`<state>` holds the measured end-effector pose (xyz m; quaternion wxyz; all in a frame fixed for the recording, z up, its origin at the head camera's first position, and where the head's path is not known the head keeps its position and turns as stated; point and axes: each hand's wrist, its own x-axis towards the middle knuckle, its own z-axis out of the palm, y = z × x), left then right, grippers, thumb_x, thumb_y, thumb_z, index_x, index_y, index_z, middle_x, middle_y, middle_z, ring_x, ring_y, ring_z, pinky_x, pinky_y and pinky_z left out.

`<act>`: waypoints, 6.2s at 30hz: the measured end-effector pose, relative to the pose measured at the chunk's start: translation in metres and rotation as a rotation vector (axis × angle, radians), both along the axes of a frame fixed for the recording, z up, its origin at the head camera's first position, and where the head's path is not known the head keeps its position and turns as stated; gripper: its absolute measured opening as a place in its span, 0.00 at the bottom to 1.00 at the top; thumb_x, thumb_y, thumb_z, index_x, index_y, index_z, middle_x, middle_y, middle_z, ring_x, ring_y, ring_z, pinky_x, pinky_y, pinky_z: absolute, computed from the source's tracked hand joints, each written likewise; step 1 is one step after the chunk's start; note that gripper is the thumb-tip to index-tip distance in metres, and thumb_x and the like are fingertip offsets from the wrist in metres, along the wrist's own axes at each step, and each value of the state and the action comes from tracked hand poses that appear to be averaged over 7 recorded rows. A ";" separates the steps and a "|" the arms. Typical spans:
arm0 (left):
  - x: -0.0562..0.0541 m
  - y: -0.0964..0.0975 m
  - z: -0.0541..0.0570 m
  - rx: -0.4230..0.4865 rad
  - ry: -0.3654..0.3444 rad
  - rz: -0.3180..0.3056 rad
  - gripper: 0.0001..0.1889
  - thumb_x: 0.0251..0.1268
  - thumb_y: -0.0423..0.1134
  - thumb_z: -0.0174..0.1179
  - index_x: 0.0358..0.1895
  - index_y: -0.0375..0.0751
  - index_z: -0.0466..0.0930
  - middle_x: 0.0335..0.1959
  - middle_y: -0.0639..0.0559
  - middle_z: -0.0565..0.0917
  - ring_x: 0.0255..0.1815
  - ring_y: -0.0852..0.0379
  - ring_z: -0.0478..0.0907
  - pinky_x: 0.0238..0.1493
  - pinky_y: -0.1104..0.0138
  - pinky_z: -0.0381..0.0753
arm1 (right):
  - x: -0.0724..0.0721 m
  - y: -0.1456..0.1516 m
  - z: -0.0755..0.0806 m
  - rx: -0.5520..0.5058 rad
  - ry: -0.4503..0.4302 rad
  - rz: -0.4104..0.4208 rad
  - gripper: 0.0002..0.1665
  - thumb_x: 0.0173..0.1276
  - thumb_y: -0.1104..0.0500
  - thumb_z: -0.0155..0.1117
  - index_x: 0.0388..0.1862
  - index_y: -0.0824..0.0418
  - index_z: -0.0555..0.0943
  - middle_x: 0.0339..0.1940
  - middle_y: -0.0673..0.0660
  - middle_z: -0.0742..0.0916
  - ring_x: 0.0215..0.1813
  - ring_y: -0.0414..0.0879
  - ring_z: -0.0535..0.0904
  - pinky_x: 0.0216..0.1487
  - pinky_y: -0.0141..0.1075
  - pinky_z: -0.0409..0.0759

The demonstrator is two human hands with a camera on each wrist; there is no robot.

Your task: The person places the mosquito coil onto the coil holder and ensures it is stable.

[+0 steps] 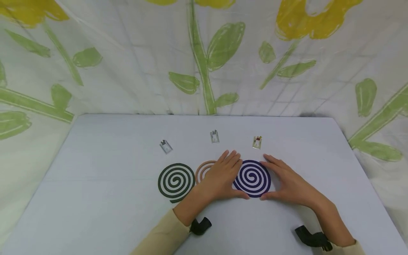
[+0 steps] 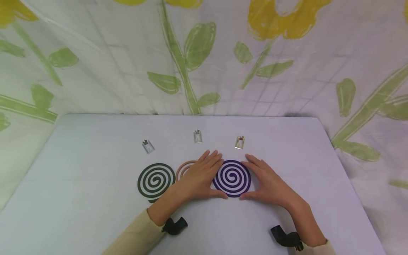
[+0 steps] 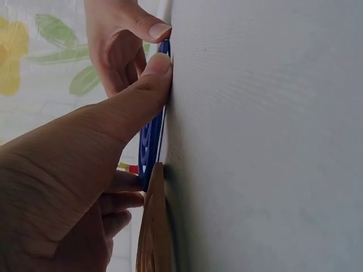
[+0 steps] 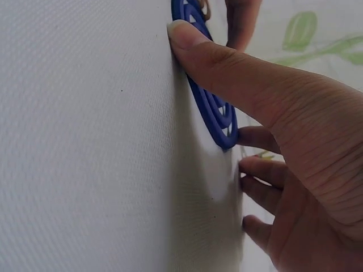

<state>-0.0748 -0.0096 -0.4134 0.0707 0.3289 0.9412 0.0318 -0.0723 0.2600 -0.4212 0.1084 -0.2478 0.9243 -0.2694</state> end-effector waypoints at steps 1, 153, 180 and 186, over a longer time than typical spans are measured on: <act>0.000 0.000 0.000 0.002 0.002 -0.002 0.58 0.59 0.80 0.61 0.82 0.40 0.62 0.85 0.45 0.64 0.89 0.48 0.53 0.91 0.57 0.46 | 0.000 0.000 0.000 -0.004 -0.003 0.000 0.63 0.47 0.36 0.88 0.77 0.62 0.72 0.85 0.66 0.68 0.83 0.70 0.61 0.81 0.69 0.60; -0.068 0.006 0.029 0.779 -0.443 0.252 0.31 0.78 0.38 0.62 0.80 0.44 0.68 0.60 0.38 0.80 0.46 0.55 0.78 0.47 0.68 0.79 | -0.035 -0.010 0.049 -0.118 -0.076 -0.214 0.68 0.55 0.51 0.88 0.86 0.65 0.57 0.66 0.69 0.75 0.53 0.55 0.78 0.50 0.38 0.82; -0.084 0.035 0.034 1.243 -0.600 0.517 0.26 0.74 0.27 0.61 0.74 0.37 0.75 0.56 0.36 0.79 0.39 0.54 0.83 0.40 0.44 0.92 | -0.063 -0.019 0.055 -0.341 -0.202 -0.424 0.48 0.76 0.58 0.69 0.86 0.64 0.57 0.76 0.71 0.76 0.68 0.66 0.81 0.49 0.23 0.85; -0.088 0.038 0.031 1.282 -0.563 0.553 0.25 0.74 0.28 0.62 0.72 0.34 0.76 0.56 0.36 0.80 0.42 0.52 0.85 0.37 0.50 0.93 | -0.068 -0.021 0.057 -0.324 -0.170 -0.426 0.45 0.78 0.54 0.67 0.86 0.61 0.58 0.68 0.70 0.81 0.63 0.62 0.82 0.45 0.23 0.82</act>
